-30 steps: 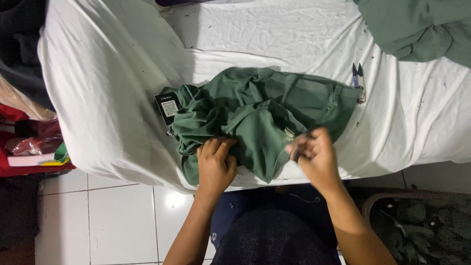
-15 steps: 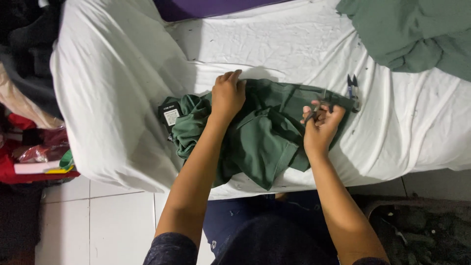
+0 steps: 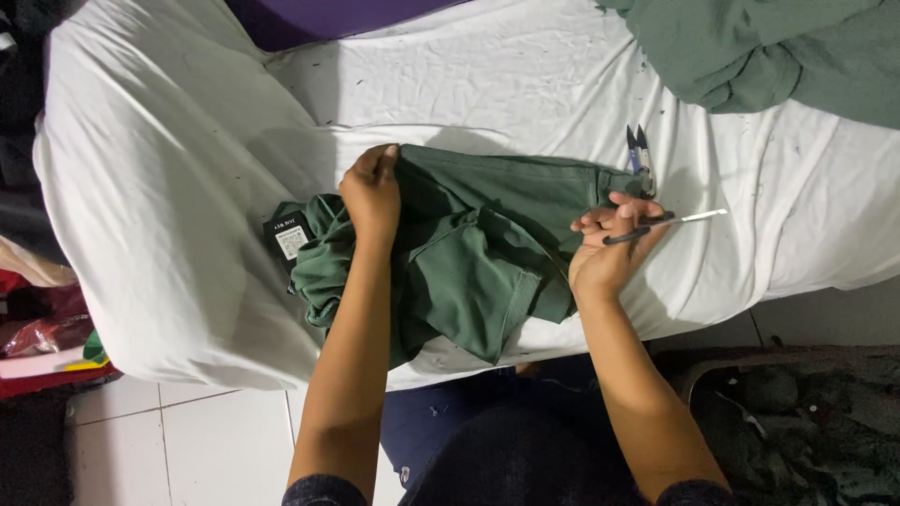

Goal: Trimming loose threads and excess material from a green garment using scissors, followed by folding and inspection.

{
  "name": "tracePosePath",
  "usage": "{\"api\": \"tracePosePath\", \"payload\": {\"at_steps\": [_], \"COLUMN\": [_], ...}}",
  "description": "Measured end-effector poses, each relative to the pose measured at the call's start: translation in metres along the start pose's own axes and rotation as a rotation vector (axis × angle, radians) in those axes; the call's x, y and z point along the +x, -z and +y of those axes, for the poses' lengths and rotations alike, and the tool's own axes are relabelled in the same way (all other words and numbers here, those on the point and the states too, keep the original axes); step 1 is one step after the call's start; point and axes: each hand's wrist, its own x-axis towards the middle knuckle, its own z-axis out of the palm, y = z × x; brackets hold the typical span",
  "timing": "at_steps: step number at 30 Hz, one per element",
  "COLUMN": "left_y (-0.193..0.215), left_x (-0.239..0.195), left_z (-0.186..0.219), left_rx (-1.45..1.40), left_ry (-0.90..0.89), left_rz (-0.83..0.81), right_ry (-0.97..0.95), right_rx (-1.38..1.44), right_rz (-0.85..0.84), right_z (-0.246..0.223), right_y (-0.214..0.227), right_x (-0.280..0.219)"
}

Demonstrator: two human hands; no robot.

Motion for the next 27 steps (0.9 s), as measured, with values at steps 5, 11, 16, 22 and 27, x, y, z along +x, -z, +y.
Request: {"api": "tracePosePath", "payload": {"at_steps": [5, 11, 16, 22, 27], "left_y": [0.027, 0.047, 0.044, 0.058, 0.064], "left_x": [-0.017, -0.063, -0.132, -0.195, -0.198], "left_z": [0.022, 0.051, 0.046, 0.027, 0.018], "left_rx": [-0.07, -0.222, 0.081, 0.273, 0.118], "left_ry": [-0.027, -0.045, -0.356, -0.514, -0.516], "left_rz": [0.105, 0.131, -0.245, -0.174, -0.161], "right_ry": [0.053, 0.159, 0.089, 0.071, 0.063], "right_rx": [-0.047, -0.39, -0.562, -0.61, -0.598], "right_rz": [0.014, -0.038, -0.157, -0.467, -0.783], "right_z": [-0.013, -0.018, -0.005, -0.023, -0.049], "right_y": [0.03, 0.044, 0.044, 0.039, 0.016], "right_x": [0.003, 0.021, 0.021, 0.005, -0.062]}}
